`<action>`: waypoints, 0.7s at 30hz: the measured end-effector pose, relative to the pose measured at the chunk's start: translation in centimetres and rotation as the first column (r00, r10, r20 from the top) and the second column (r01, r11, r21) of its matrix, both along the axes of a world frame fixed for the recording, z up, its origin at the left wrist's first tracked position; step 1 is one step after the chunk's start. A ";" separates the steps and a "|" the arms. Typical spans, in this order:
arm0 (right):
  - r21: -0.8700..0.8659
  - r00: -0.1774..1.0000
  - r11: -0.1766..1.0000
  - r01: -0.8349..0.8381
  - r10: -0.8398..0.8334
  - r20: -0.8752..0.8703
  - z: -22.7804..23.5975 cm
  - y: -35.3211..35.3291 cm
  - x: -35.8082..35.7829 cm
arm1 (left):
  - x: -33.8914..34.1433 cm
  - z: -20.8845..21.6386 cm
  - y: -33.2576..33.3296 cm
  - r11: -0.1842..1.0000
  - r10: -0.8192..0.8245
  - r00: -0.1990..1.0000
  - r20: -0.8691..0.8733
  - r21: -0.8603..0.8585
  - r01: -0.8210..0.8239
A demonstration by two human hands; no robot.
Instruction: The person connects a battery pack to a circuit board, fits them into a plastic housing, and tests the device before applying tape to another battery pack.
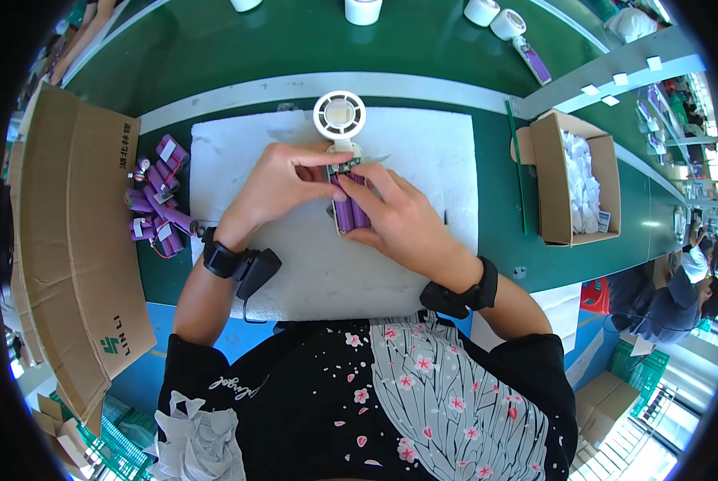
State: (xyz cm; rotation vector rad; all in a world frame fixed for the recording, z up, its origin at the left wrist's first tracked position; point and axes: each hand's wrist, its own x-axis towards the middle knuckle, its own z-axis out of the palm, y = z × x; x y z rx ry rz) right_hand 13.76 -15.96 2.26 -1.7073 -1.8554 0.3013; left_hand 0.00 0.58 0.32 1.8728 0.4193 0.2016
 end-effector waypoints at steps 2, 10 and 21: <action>-0.042 0.998 0.997 0.061 -0.062 -0.014 0.3 -0.2 -0.3 | 0.3 -0.3 -0.2 1.000 0.000 0.998 0.057 0.015 -0.001; -0.019 0.953 0.953 0.303 -0.303 0.013 -0.2 2.1 2.3 | 0.2 0.1 -0.8 0.983 0.184 0.974 0.131 -0.038 -0.181; 0.165 0.805 0.835 0.525 -0.550 0.222 0.5 18.8 16.4 | 0.6 -1.7 0.4 0.965 0.229 0.926 0.300 0.056 -0.257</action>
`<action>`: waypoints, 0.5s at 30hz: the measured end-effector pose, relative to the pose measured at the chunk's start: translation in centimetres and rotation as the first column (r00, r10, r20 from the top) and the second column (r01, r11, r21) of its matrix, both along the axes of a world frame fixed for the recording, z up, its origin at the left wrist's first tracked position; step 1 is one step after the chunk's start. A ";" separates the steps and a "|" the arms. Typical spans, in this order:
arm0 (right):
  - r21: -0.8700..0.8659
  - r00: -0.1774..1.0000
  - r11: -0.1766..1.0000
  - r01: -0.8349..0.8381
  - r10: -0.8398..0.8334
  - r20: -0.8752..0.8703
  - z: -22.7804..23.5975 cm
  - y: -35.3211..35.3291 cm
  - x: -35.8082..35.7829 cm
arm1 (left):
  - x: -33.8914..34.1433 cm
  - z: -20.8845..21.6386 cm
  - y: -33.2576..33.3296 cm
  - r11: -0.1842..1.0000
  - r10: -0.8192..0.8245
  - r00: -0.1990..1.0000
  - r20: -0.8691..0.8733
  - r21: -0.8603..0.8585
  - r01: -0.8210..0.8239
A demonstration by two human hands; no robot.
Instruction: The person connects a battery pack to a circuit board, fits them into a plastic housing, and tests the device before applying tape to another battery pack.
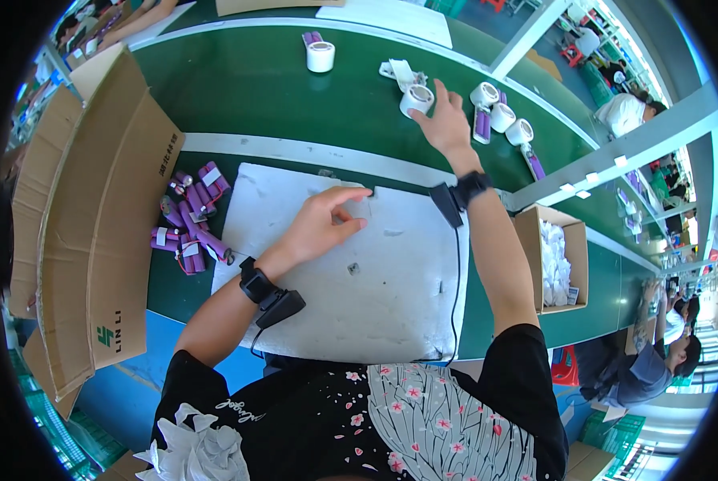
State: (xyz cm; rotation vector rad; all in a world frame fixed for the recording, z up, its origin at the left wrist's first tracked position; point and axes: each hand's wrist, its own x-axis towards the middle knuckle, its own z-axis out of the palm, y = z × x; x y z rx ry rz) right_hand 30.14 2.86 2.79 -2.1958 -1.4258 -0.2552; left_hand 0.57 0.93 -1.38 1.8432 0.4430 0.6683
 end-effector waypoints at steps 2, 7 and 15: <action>-0.168 0.989 0.985 0.049 -0.072 -0.132 -0.2 2.7 -1.0 | -0.1 0.3 0.0 0.999 -0.019 1.000 -0.020 -0.041 0.019; -0.148 0.960 0.986 0.075 -0.112 -0.258 -0.7 2.0 0.0 | 0.6 -0.2 -0.2 1.000 -0.008 1.000 -0.016 -0.019 0.008; -0.042 0.577 0.760 -0.649 0.455 -0.678 4.1 -10.0 -7.9 | 0.1 0.7 0.6 0.621 0.148 0.978 0.149 -0.783 0.025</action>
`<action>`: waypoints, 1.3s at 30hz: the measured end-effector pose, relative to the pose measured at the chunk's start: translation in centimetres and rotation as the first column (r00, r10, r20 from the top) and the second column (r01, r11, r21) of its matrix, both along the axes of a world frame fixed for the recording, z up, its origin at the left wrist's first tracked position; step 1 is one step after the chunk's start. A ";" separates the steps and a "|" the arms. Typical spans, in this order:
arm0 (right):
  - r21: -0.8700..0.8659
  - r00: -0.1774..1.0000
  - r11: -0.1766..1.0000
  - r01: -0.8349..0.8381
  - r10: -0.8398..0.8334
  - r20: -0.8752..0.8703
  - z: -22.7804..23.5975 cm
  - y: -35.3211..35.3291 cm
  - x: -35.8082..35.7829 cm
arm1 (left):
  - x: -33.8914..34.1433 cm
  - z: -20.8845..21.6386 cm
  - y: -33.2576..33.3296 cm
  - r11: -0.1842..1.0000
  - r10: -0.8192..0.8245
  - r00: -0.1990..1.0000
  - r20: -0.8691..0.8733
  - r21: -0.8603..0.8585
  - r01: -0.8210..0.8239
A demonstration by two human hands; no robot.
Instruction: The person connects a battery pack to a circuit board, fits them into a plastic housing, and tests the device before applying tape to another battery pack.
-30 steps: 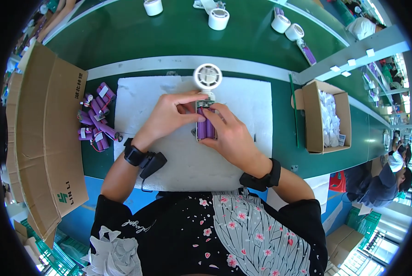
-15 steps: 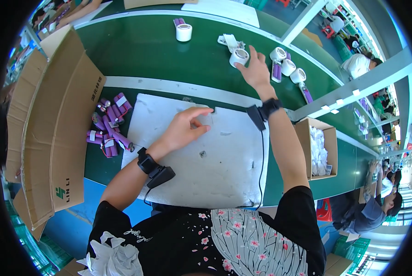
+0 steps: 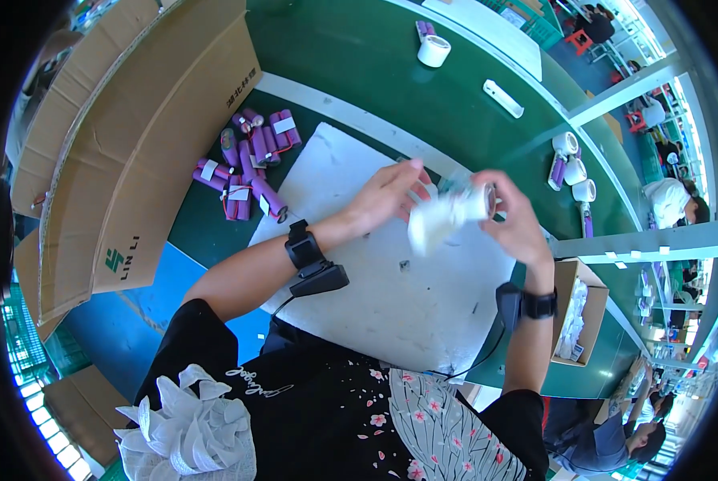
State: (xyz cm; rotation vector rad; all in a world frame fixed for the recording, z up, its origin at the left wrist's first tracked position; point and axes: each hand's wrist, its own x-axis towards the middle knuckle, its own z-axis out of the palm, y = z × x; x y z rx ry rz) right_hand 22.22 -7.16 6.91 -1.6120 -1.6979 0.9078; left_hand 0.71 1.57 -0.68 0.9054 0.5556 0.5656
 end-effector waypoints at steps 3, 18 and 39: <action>-0.001 0.951 0.991 -0.136 0.131 0.281 0.1 -1.9 -1.5 | 0.0 -0.2 -0.7 0.823 -0.144 0.977 -0.160 0.528 0.208; -0.107 0.785 0.852 -0.513 0.515 0.344 1.7 11.2 -17.1 | 0.6 -2.2 -2.4 0.529 -0.233 0.959 -0.160 0.806 0.264; 0.069 0.631 0.989 0.134 -0.031 -0.776 4.6 0.2 -8.3 | -0.6 -0.7 -1.7 0.408 -0.258 0.947 -0.190 0.867 0.285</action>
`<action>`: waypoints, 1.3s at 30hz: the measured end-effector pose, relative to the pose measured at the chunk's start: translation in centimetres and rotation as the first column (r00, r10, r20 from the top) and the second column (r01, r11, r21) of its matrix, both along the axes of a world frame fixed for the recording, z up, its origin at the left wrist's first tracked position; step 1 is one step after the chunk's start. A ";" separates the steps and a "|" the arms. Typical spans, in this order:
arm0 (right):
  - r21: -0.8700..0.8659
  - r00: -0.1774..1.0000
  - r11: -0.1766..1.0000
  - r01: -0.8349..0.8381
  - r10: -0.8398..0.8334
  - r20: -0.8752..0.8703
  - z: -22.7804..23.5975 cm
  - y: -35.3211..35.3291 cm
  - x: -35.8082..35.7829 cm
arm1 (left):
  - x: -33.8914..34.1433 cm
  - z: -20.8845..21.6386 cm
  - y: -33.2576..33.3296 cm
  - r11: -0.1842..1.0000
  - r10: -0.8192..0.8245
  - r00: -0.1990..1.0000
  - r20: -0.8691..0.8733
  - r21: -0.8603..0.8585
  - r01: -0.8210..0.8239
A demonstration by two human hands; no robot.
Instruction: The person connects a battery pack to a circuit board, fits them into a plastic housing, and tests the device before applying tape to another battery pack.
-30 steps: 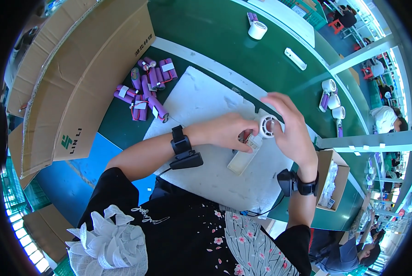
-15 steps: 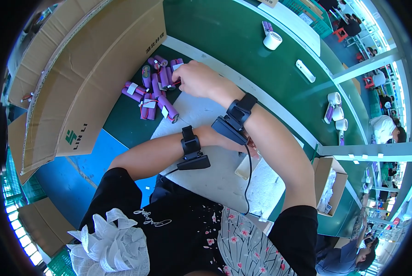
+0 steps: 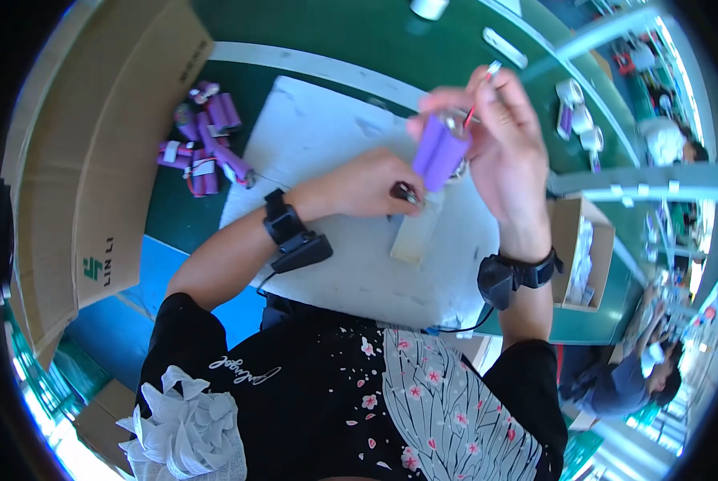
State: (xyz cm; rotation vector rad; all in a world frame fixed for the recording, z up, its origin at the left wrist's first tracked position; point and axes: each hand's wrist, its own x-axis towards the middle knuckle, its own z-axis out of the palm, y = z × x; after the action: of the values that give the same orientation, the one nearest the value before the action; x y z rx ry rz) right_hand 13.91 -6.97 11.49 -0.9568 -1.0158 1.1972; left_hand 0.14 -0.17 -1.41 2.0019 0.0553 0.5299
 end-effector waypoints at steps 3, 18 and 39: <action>-0.144 0.988 0.980 0.138 -0.126 0.089 -4.9 -4.1 3.3 | 0.3 0.6 -0.3 1.000 -0.014 0.994 -0.107 0.001 0.014; -0.155 0.688 0.974 0.165 -0.001 0.725 -7.7 -8.8 3.2 | 0.0 2.1 -0.6 0.994 -0.034 0.978 -0.206 -0.108 0.012; 0.164 0.315 0.983 0.083 -0.182 0.931 -9.4 -8.4 1.3 | -0.1 2.0 -0.3 0.996 -0.065 0.954 -0.291 -0.077 0.044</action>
State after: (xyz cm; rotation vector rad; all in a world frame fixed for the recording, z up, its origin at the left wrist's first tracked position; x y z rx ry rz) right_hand 15.23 -15.32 2.08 -1.7156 -1.8489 0.2956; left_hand 0.00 -0.49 0.64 1.9934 0.1976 0.1884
